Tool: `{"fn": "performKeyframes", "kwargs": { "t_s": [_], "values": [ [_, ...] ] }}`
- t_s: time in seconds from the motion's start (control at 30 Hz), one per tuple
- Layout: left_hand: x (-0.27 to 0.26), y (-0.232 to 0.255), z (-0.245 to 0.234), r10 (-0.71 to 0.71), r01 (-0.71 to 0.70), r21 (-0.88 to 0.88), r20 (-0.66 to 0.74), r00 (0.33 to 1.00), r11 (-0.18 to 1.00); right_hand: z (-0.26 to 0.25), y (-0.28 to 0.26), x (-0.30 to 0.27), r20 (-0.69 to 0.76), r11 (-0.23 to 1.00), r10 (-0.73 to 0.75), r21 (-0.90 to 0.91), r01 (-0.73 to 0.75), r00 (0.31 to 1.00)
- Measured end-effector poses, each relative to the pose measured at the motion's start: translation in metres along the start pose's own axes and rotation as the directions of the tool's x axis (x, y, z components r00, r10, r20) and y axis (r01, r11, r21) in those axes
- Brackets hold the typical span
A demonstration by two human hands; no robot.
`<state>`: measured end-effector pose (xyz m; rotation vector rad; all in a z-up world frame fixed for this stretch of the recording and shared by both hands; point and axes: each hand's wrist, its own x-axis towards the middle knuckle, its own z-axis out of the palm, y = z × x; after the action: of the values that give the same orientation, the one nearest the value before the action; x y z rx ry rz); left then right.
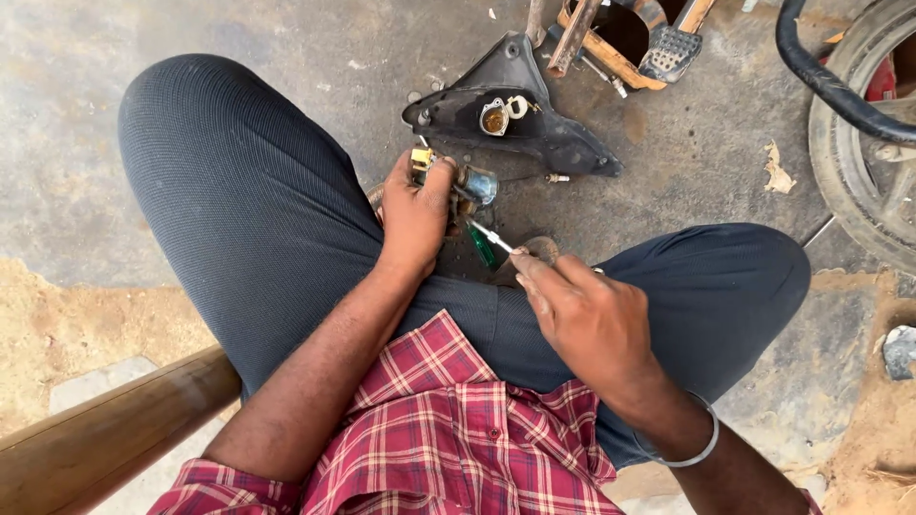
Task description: The person is using a screwdriver to disassemble and inspect a motorcycle carburetor while sitting on the ground next to a motorcycle.
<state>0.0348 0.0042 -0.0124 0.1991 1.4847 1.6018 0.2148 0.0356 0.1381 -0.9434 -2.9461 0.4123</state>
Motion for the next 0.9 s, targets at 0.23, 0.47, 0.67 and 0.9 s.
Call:
{"fn": "performKeyframes", "kwargs": {
  "t_s": [0.23,0.47,0.67,0.9],
  "values": [
    [-0.012,-0.005,0.0,0.467,-0.462,0.452,0.11,0.878,0.763,0.002,0.008,-0.001,0.011,0.996,0.016,-0.092,-0.015,1.0],
    [-0.012,0.006,0.001,0.357,-0.412,0.429,0.206,0.911,0.804,0.018,0.058,-0.003,0.084,0.981,0.026,0.188,-0.042,0.996],
    [-0.019,0.027,-0.002,0.403,-0.491,0.493,0.281,0.871,0.718,0.01,0.086,-0.043,0.044,0.872,0.276,0.409,-0.269,0.96],
    [-0.018,0.032,0.003,0.438,-0.649,0.326,0.526,0.729,0.688,0.013,0.111,-0.055,0.097,0.177,0.394,0.968,-0.179,0.914]
  ]
}}
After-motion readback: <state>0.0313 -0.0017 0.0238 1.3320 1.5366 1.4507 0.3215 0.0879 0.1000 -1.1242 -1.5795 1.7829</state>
